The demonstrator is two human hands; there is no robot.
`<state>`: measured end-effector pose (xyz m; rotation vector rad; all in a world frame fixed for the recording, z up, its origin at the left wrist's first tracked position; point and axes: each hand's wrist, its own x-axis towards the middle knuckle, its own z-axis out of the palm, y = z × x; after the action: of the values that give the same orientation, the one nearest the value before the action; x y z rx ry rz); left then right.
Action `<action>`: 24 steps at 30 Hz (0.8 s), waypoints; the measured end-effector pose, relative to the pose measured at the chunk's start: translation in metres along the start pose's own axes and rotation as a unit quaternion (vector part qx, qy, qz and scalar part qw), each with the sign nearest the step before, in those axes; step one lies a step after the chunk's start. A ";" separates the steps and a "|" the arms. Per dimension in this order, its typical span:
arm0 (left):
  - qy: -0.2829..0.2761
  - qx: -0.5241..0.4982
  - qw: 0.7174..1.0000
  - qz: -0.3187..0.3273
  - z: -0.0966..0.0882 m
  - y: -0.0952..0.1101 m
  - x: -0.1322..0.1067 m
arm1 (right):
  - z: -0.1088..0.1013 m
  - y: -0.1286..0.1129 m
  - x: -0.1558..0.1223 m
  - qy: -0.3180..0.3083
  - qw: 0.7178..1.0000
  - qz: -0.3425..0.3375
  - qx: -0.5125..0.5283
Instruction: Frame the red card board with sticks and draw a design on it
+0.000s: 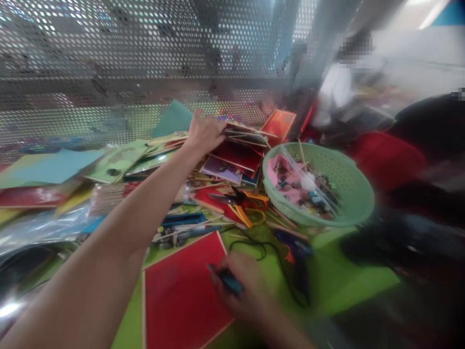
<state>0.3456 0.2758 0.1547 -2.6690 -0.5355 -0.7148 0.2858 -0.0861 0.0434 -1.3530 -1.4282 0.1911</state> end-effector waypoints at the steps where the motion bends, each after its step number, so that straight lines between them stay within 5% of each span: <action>1: 0.001 -0.003 1.000 -0.002 -0.001 -0.002 0.004 | 0.000 0.000 0.000 0.005 1.000 -0.002 0.001; 12: -0.045 0.041 0.998 -0.030 -0.010 0.003 0.014 | -0.001 -0.002 0.001 0.016 1.000 0.004 0.006; 24: -0.144 0.048 0.988 0.023 -0.002 0.034 -0.044 | -0.003 -0.005 0.002 0.011 1.000 0.007 0.013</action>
<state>0.3246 0.2331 0.1263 -2.6978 -0.5612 -0.2832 0.2858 -0.0877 0.0492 -1.3394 -1.3938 0.2029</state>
